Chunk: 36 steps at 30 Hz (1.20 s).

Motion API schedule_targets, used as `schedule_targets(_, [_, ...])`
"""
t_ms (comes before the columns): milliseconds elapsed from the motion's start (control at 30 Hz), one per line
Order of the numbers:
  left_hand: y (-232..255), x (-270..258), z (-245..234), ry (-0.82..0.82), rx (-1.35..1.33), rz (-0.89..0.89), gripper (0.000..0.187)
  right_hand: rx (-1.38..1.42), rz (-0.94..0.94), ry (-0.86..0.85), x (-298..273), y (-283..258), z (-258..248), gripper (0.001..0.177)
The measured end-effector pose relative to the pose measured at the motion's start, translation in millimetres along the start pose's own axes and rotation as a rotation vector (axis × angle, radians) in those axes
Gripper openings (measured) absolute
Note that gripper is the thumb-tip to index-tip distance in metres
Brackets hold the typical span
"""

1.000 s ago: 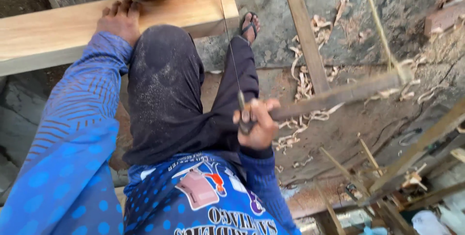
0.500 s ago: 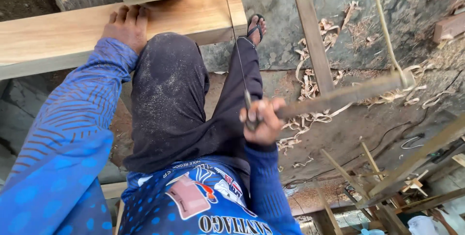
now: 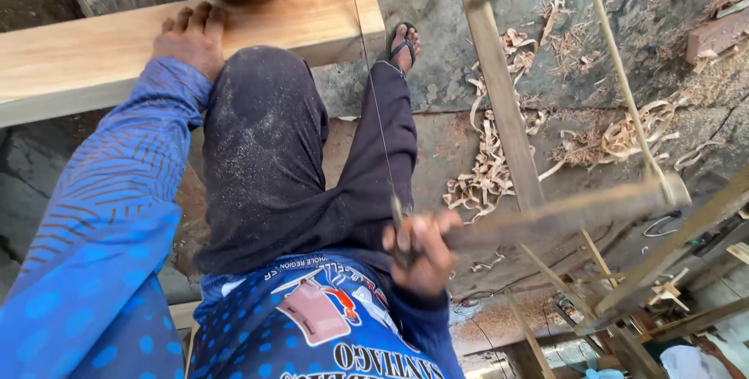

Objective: Using a traditional frame saw to cut a piece of lumber while sitting on the ground.

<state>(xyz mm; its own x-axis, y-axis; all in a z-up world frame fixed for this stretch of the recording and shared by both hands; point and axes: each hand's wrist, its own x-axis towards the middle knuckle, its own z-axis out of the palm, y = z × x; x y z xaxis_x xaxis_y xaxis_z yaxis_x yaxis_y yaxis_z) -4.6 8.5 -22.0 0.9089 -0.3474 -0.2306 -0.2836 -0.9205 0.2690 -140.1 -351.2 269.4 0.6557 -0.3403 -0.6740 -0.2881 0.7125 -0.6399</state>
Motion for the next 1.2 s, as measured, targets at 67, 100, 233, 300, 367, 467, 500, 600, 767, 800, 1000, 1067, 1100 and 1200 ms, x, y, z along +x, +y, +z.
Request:
schedule_targets(67, [-2.5, -3.4, 5.5, -0.006, 0.004, 0.004, 0.038, -0.028, 0.002, 0.013, -23.4, -14.3, -2.2, 0.021])
schedule_targets(100, [-1.3, -9.3, 10.6, -0.016, 0.016, 0.007, 0.035, -0.032, 0.023, 0.064, -30.4, -20.2, 0.5, 0.021])
schedule_targets(233, [-5.0, -2.9, 6.3, -0.017, 0.021, 0.002, 0.029, 0.001, 0.025, 0.009, 5.4, -9.9, 17.4, 0.022])
schedule_targets(300, [4.1, -15.0, 11.6, -0.033, 0.029, 0.018, 0.034, 0.012, 0.006, -0.032, 47.3, 21.7, 19.1, 0.021])
schedule_targets(367, [-2.5, 5.7, 3.6, 0.004, 0.076, 0.007, 0.038, 0.04, -0.017, -0.141, 123.3, 51.4, 40.4, 0.021])
schedule_targets(467, [9.4, 0.7, -13.4, -0.022, 0.027, -0.003, 0.052, -0.183, 0.016, -0.067, 171.1, 70.1, 60.9, 0.021])
schedule_targets(500, [9.0, 0.2, -12.6, -0.028, -0.007, -0.022, 0.053, -0.145, 0.02, -0.046, 176.2, 70.8, 61.2, 0.024])
schedule_targets(600, [0.7, -8.8, 14.9, -0.045, -0.021, -0.043, 0.049, -0.139, 0.022, 0.001, 176.2, 68.8, 67.5, 0.026])
schedule_targets(767, [4.6, -13.9, 8.4, -0.143, -0.061, -0.073, 0.048, -0.139, 0.082, 0.076, 98.2, 29.4, 51.0, 0.023])
schedule_targets(800, [3.1, -13.5, 13.3, -0.14, -0.061, -0.066, 0.05, -0.032, 0.089, -0.019, 76.3, 18.3, 44.3, 0.021])
schedule_targets(1000, [1.9, -8.1, 8.5, -0.135, -0.03, -0.049, 0.046, -0.062, 0.047, 0.044, -15.2, -27.1, 28.7, 0.022])
schedule_targets(1067, [6.6, -6.2, 1.0, -0.133, -0.038, -0.075, 0.044, -0.071, 0.041, 0.039, 16.5, -13.7, 30.4, 0.02])
schedule_targets(1100, [7.7, -2.2, -6.2, -0.127, -0.025, -0.086, 0.045, 0.021, 0.074, -0.077, 47.6, 0.1, 32.5, 0.022])
schedule_targets(1200, [2.9, 3.5, -4.6, -0.117, 0.0, -0.06, 0.047, 0.014, 0.065, -0.089, 122.6, 40.4, 48.7, 0.023])
